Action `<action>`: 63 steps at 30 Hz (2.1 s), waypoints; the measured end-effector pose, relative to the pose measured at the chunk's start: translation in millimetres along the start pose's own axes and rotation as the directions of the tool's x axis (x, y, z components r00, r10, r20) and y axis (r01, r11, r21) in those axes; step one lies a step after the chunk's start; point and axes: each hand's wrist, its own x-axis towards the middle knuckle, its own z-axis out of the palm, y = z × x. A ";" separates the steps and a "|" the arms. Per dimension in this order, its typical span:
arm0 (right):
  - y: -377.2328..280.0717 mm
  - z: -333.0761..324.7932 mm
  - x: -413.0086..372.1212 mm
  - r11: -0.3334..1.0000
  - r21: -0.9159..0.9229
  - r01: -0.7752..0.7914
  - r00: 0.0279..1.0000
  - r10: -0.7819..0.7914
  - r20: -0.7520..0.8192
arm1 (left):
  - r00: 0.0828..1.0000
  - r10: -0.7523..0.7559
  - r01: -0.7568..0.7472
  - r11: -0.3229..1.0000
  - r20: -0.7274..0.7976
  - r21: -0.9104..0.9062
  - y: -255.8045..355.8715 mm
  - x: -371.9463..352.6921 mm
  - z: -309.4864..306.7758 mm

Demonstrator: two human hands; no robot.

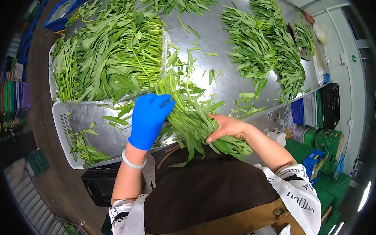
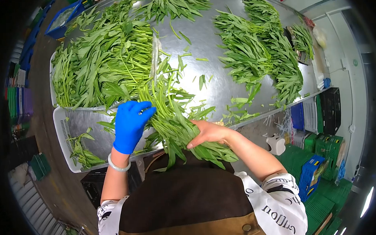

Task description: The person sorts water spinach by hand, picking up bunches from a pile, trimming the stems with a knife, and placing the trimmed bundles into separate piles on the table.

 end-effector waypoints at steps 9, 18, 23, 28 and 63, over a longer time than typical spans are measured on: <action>10.2 -2.7 -0.4 0.998 0.039 -0.050 0.998 0.049 0.030 | 0.980 0.080 -0.081 0.997 0.181 -0.004 -3.8 -5.5 15.9; 3.7 -5.4 -1.7 0.998 -0.027 -0.060 0.996 0.061 0.058 | 0.990 -0.084 0.103 0.978 0.112 -0.183 -4.3 -9.5 20.3; 3.0 -9.6 -1.4 0.998 -0.065 -0.006 0.997 0.011 0.073 | 0.660 -0.735 0.385 0.152 0.156 -0.910 -5.8 -17.4 19.2; -13.2 -4.3 -3.4 0.994 -0.103 0.037 0.995 -0.027 0.098 | 0.434 -0.900 0.263 0.098 0.027 -0.960 -25.9 -47.4 36.4; -42.3 -30.5 -31.9 0.687 -0.538 0.489 0.380 -0.723 -0.577 | 0.974 0.093 -0.048 0.976 0.205 -0.213 13.6 36.5 50.1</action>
